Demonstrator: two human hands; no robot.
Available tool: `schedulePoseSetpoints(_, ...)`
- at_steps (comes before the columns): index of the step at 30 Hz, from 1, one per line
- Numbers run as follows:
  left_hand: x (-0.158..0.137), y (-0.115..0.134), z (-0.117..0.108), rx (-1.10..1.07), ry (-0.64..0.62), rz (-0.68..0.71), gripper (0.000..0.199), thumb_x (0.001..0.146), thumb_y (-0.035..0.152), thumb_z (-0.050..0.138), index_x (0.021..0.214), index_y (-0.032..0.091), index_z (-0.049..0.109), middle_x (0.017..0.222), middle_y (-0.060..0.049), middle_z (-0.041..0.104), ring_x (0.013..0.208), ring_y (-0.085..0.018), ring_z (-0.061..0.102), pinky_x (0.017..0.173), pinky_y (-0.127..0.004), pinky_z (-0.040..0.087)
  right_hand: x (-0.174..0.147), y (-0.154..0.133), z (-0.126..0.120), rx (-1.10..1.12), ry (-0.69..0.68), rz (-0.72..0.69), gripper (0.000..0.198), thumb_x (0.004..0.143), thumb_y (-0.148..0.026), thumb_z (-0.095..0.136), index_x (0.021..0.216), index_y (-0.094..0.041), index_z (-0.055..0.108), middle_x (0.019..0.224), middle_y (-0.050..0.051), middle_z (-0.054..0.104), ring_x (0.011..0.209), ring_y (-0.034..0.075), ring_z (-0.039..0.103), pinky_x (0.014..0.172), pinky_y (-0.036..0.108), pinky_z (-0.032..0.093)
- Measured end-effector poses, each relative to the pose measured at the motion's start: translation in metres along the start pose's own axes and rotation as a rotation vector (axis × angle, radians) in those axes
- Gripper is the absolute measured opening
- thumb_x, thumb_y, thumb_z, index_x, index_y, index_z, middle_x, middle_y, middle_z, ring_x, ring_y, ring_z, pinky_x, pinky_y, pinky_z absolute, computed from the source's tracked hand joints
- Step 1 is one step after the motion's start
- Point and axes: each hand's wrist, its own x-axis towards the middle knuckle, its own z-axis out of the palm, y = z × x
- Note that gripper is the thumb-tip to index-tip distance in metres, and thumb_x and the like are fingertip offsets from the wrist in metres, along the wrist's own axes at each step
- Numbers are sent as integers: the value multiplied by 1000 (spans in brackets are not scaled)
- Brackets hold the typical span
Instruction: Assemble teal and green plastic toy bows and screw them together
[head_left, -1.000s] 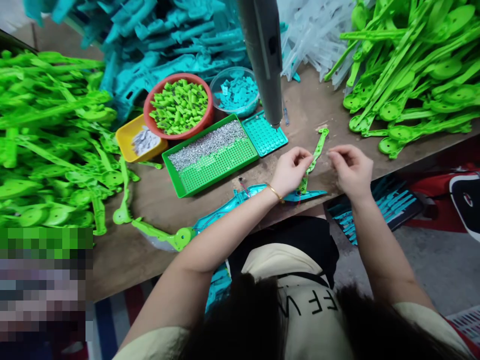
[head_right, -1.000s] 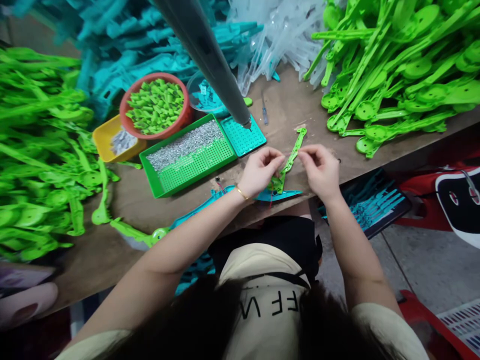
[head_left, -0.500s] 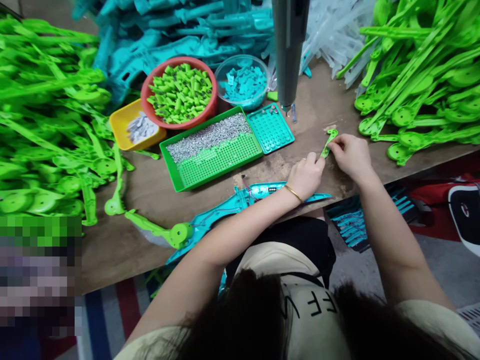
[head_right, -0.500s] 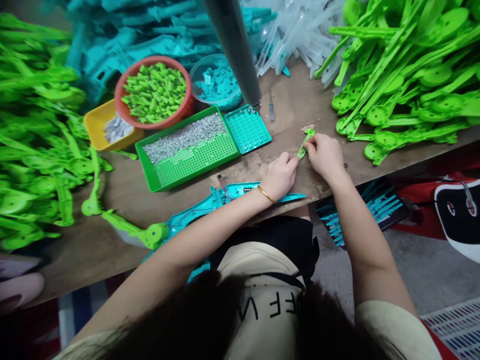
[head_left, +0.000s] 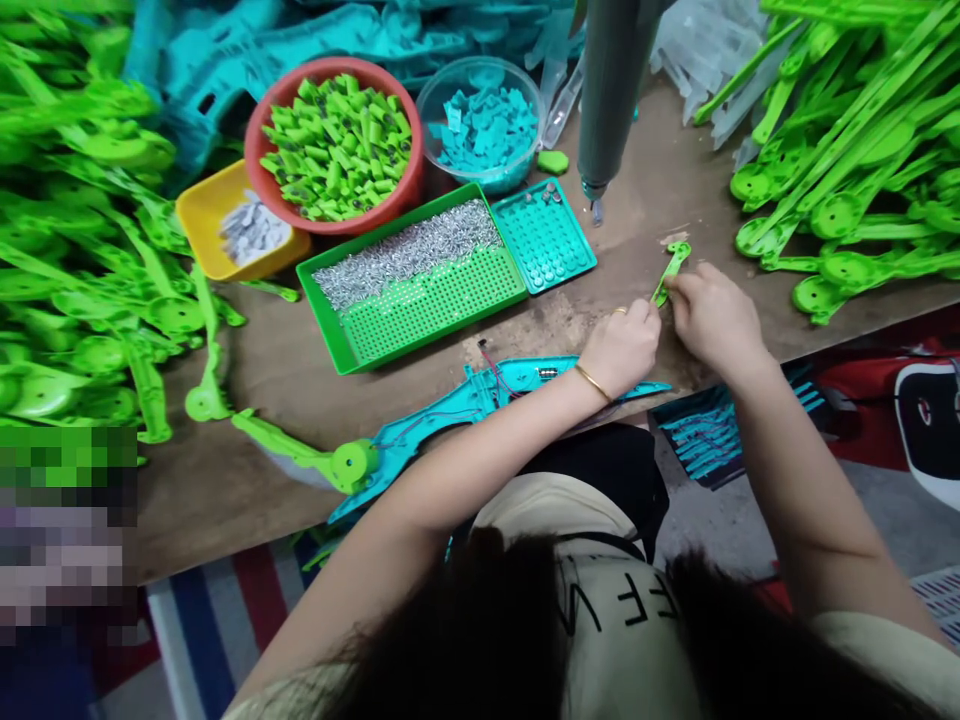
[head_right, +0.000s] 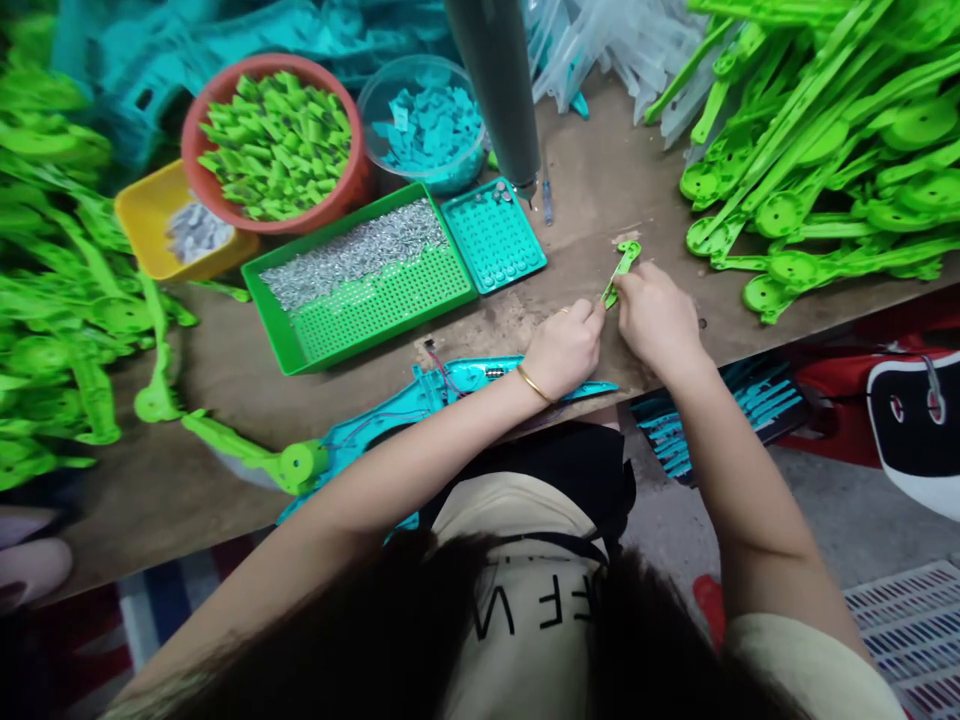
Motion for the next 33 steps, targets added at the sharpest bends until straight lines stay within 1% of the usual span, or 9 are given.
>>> schedulePoseSetpoints(4,0,1,-1,-12,10,-7,38,96,15,33,123,8,59,104,-15,62,91,-24,64,74,-33,49,-20,5,6,70,15,10,40,92,-26,41,126,-21,62,100,14,61,92,30,57,73,41,47)
schedulePoseSetpoints(7,-1,-2,-2,-86,48,-44,34,94,15,38,119,10,61,103,-14,64,93,-24,63,78,-34,48,-26,5,11,167,86,-22,39,93,-30,44,127,-21,61,104,13,61,96,28,57,83,43,48)
schedulePoseSetpoints(10,-3,-11,-2,-357,144,-92,35,88,9,48,121,14,58,97,-9,66,91,-20,63,84,-32,48,-30,1,16,162,185,-53,36,94,-32,44,120,-21,66,107,12,62,98,28,56,86,44,47)
schedulePoseSetpoints(13,-5,-20,0,-718,234,-244,43,80,4,57,122,15,54,85,-2,66,77,-14,62,76,-26,50,-36,-3,20,182,237,-72,33,94,-32,45,116,-23,68,107,11,63,98,27,56,87,43,46)
schedulePoseSetpoints(17,-5,-26,2,-935,333,-309,20,78,6,64,97,14,62,82,-1,68,73,-12,63,71,-23,50,-43,-5,25,312,265,-118,26,94,-32,48,107,-24,70,99,9,64,96,23,58,85,40,47)
schedulePoseSetpoints(20,-3,-27,5,-948,371,-244,6,80,10,64,83,15,67,80,0,70,74,-12,64,71,-23,49,-46,-5,28,321,269,-112,25,93,-33,50,104,-24,71,98,9,65,96,24,59,85,40,47)
schedulePoseSetpoints(23,0,-27,7,-973,357,-209,8,82,11,63,83,16,69,79,0,71,75,-12,65,71,-23,50,-46,-6,28,334,261,-95,25,93,-34,51,102,-23,71,100,9,66,98,24,60,88,41,46)
schedulePoseSetpoints(28,-1,-25,7,-921,316,-115,15,86,14,59,96,16,70,93,-2,74,87,-13,68,83,-25,52,-43,-5,22,472,241,-38,22,93,-31,49,102,-24,69,102,8,67,99,23,62,89,40,49)
schedulePoseSetpoints(33,-6,-21,4,-685,237,-64,34,88,11,54,120,19,59,97,-3,73,96,-16,67,90,-29,51,-44,-3,14,444,217,-75,22,92,-30,50,101,-24,69,103,8,66,100,23,62,89,41,50)
